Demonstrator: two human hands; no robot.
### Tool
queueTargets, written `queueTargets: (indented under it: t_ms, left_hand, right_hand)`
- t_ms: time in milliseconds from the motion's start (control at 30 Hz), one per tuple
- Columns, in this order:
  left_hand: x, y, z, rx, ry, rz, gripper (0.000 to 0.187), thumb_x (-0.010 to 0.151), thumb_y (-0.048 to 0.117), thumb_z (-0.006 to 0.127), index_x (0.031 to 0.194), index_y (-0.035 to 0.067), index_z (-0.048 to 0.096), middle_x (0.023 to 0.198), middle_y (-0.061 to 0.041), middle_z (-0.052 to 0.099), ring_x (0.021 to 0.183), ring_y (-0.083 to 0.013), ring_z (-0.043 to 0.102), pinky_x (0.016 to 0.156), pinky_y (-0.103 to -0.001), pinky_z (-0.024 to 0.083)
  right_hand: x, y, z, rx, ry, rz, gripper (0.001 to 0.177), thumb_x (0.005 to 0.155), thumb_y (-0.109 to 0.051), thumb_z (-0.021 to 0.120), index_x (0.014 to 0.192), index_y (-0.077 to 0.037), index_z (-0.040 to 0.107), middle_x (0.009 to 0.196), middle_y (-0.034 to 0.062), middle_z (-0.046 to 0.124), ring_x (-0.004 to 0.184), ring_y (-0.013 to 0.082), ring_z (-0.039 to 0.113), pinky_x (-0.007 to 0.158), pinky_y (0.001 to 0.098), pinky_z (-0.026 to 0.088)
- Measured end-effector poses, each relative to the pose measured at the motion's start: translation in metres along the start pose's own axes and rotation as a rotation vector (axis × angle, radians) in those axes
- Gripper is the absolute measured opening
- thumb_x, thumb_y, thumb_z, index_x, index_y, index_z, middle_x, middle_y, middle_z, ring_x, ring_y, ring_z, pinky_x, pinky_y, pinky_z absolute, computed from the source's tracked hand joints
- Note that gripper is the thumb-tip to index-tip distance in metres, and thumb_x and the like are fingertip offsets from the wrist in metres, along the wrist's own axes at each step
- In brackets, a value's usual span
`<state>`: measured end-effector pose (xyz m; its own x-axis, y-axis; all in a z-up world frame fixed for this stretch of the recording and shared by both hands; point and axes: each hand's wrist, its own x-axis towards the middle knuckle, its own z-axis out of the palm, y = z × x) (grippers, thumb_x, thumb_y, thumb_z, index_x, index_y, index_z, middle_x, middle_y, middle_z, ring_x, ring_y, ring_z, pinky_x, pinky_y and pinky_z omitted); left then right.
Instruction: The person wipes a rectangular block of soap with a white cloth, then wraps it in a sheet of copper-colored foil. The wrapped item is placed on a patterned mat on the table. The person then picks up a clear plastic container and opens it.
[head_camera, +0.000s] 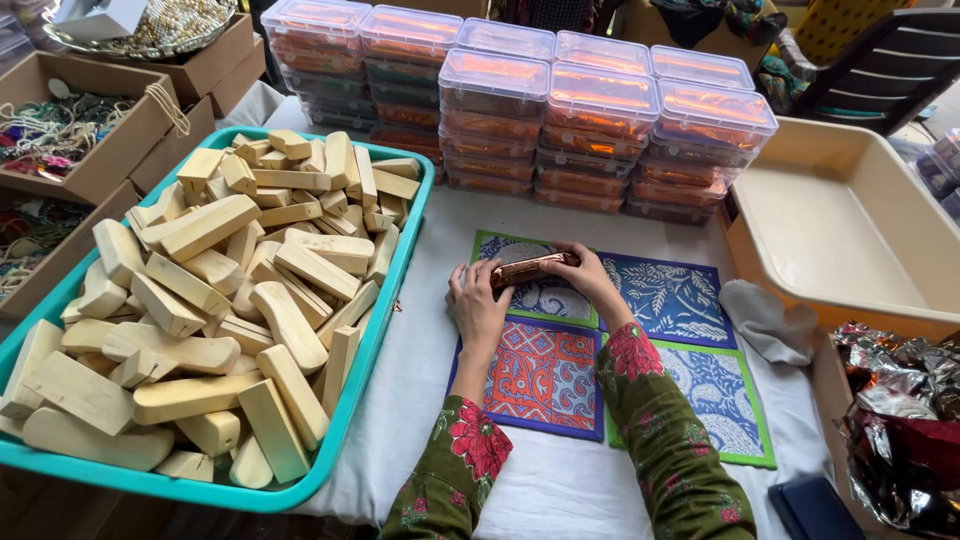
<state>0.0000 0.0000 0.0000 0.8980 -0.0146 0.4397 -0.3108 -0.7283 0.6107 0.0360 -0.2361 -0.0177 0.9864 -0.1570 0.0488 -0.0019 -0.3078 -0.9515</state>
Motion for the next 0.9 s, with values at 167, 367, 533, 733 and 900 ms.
queueTargets:
  t_ms: [167, 367, 533, 733, 900]
  left_hand:
    - [-0.001, 0.001, -0.001, -0.011, -0.021, -0.023, 0.059, 0.076, 0.03, 0.087, 0.13, 0.023, 0.064, 0.137, 0.002, 0.061, 0.139, -0.0284, 0.044, 0.109, -0.053, 0.038]
    - [0.0, 0.006, -0.008, -0.082, 0.033, 0.01, 0.068, 0.076, 0.041, 0.086, 0.134, 0.019, 0.058, 0.134, -0.003, 0.057, 0.133, -0.0286, 0.046, 0.108, -0.053, 0.037]
    - [-0.001, 0.002, 0.001, -0.057, 0.072, 0.047, 0.063, 0.081, 0.042, 0.083, 0.135, 0.02, 0.058, 0.135, -0.002, 0.057, 0.135, -0.0276, 0.047, 0.11, -0.051, 0.037]
    - [-0.011, 0.027, -0.013, -0.082, 0.235, 0.152, 0.048, 0.09, 0.036, 0.078, 0.132, 0.016, 0.064, 0.138, -0.008, 0.055, 0.138, -0.0306, 0.045, 0.111, -0.051, 0.036]
    - [-0.038, 0.074, -0.024, -0.118, 0.178, 0.374, 0.03, 0.084, 0.02, 0.078, 0.114, 0.023, 0.079, 0.136, -0.004, 0.057, 0.14, -0.0306, 0.044, 0.117, -0.049, 0.033]
  right_hand:
    - [-0.023, -0.013, -0.013, -0.414, 0.217, -0.04, 0.063, 0.092, -0.044, 0.081, 0.142, -0.009, 0.063, 0.136, 0.0206, 0.058, 0.129, 0.0344, 0.05, 0.11, 0.0477, 0.039]
    - [-0.076, -0.035, -0.064, -0.296, 0.496, -0.243, 0.054, 0.088, -0.032, 0.08, 0.135, -0.01, 0.066, 0.132, 0.0146, 0.063, 0.122, 0.0269, 0.059, 0.104, 0.0401, 0.049]
    - [-0.128, -0.027, -0.11, -0.208, 0.697, -0.198, 0.038, 0.088, -0.022, 0.079, 0.124, -0.011, 0.072, 0.117, 0.0043, 0.072, 0.111, 0.0183, 0.065, 0.091, 0.0336, 0.053]
    - [-0.174, 0.02, -0.155, -0.591, 1.1, -0.189, 0.015, 0.098, -0.012, 0.077, 0.113, -0.014, 0.08, 0.112, 0.0055, 0.076, 0.105, 0.0243, 0.063, 0.09, 0.0357, 0.052]
    - [-0.171, 0.038, -0.163, -0.888, 1.102, 0.004, 0.042, 0.074, -0.034, 0.093, 0.108, -0.013, 0.079, 0.115, 0.0142, 0.067, 0.106, 0.036, 0.06, 0.096, 0.0544, 0.039]
